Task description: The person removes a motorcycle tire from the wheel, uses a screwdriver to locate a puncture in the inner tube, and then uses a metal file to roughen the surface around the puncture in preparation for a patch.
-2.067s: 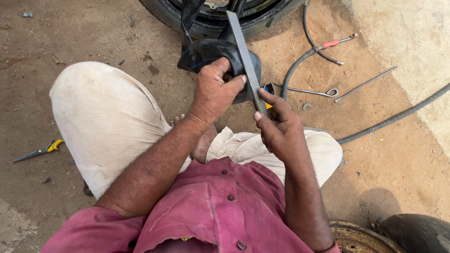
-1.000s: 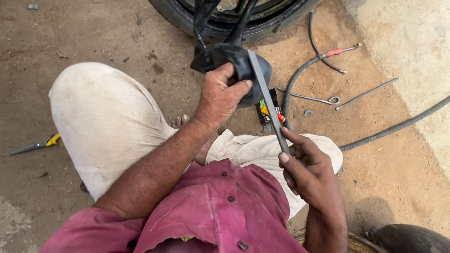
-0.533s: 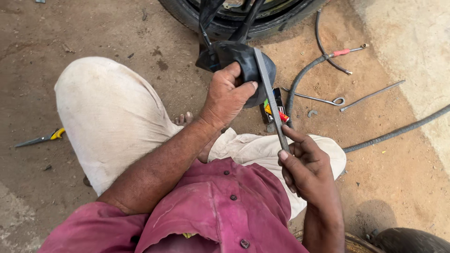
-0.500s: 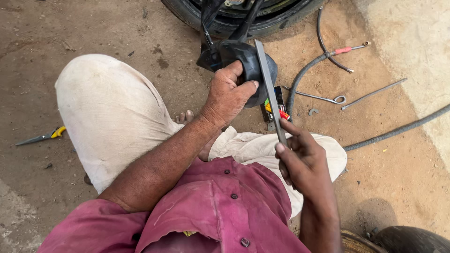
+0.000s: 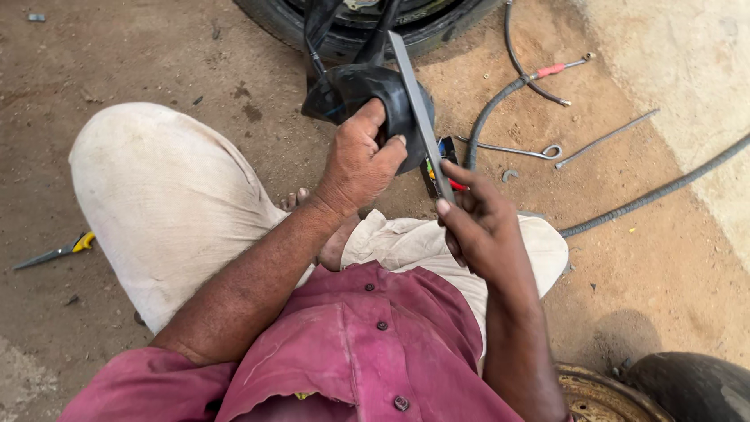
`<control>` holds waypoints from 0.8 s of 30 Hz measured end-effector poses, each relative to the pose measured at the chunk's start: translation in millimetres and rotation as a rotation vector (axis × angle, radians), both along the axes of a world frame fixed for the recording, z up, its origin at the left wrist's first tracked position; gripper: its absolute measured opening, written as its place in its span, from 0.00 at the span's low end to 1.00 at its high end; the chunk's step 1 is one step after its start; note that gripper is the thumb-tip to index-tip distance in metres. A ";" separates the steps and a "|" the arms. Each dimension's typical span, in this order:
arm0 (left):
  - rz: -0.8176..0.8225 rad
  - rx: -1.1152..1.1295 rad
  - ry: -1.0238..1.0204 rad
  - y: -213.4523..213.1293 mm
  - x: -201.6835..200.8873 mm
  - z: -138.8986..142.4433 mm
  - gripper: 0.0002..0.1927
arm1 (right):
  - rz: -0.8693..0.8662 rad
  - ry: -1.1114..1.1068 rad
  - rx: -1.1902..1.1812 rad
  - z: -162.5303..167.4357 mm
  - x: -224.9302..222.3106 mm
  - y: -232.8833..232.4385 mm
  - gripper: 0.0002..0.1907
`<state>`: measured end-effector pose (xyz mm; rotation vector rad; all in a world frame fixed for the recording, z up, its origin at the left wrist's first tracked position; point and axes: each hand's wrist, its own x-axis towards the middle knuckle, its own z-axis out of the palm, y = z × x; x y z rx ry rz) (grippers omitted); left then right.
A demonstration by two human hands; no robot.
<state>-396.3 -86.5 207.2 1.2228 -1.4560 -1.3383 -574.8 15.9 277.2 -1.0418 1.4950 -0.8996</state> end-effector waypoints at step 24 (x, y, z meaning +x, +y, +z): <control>-0.049 -0.230 -0.143 10.5 4.5 -5.4 0.08 | 0.065 0.019 0.076 -10.3 -41.6 43.0 0.28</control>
